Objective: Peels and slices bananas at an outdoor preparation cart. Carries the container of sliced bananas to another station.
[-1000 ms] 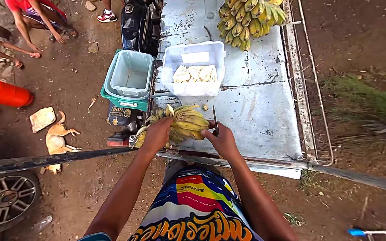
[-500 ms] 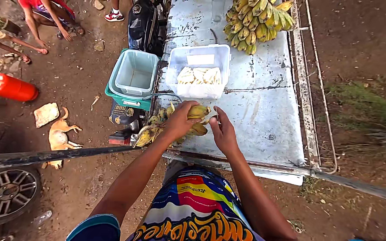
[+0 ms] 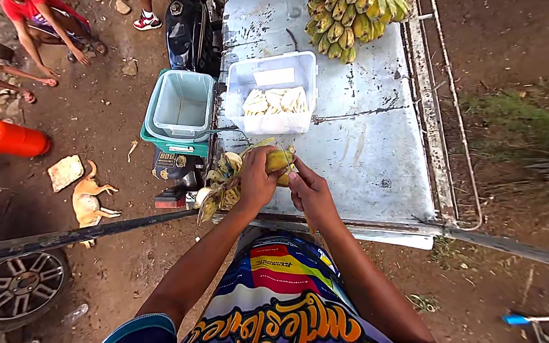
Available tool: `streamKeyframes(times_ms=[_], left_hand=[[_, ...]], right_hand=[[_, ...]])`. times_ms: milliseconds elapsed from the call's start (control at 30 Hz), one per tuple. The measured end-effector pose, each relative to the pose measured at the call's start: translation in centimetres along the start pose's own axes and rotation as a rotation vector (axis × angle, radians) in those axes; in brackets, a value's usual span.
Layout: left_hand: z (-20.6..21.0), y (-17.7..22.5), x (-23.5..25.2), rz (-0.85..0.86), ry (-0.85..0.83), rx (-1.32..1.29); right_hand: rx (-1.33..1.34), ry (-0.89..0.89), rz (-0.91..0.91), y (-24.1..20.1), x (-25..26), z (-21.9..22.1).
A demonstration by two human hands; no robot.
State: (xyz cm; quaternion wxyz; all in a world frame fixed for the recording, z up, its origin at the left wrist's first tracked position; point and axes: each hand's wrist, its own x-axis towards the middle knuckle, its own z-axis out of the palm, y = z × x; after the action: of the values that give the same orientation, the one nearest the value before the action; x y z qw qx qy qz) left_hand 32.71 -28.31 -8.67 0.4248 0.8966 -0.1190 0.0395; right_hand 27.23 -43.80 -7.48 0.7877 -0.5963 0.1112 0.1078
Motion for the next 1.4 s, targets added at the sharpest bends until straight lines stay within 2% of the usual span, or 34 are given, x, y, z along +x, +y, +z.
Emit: streamKeyframes(times_ms=[233, 533, 600, 700, 833, 1067, 1400], left_hand=[[0.3, -0.4, -0.3, 0.024, 0.039, 0.016], [1.2, -1.6, -1.3, 0.093, 0.21, 0.072], [0.6, -1.3, -1.1, 0.059, 0.164, 0.063], [-1.5, -0.3, -0.7, -0.017, 0.002, 0.037], [-3.5, -0.2, -0.1, -0.008, -0.145, -0.057], [-3.4, -1.5, -0.5, 0.033, -0.067, -0.222], [-4.1, -2.7, -0.8, 0.024, -0.005, -0.43]], right_hand=[[0.071, 0.049, 0.018, 0.5, 0.6, 0.5], [0.087, 0.099, 0.045, 0.5, 1.3, 2.2], [0.098, 0.093, 0.047, 0.5, 1.4, 2.2], [0.097, 0.064, 0.026, 0.4, 1.2, 2.1], [0.195, 0.066, 0.045, 0.6, 1.1, 2.3], [0.52, 0.074, 0.131, 0.6, 1.1, 3.9], [0.729, 0.033, 0.263, 0.3, 1.9, 4.6]])
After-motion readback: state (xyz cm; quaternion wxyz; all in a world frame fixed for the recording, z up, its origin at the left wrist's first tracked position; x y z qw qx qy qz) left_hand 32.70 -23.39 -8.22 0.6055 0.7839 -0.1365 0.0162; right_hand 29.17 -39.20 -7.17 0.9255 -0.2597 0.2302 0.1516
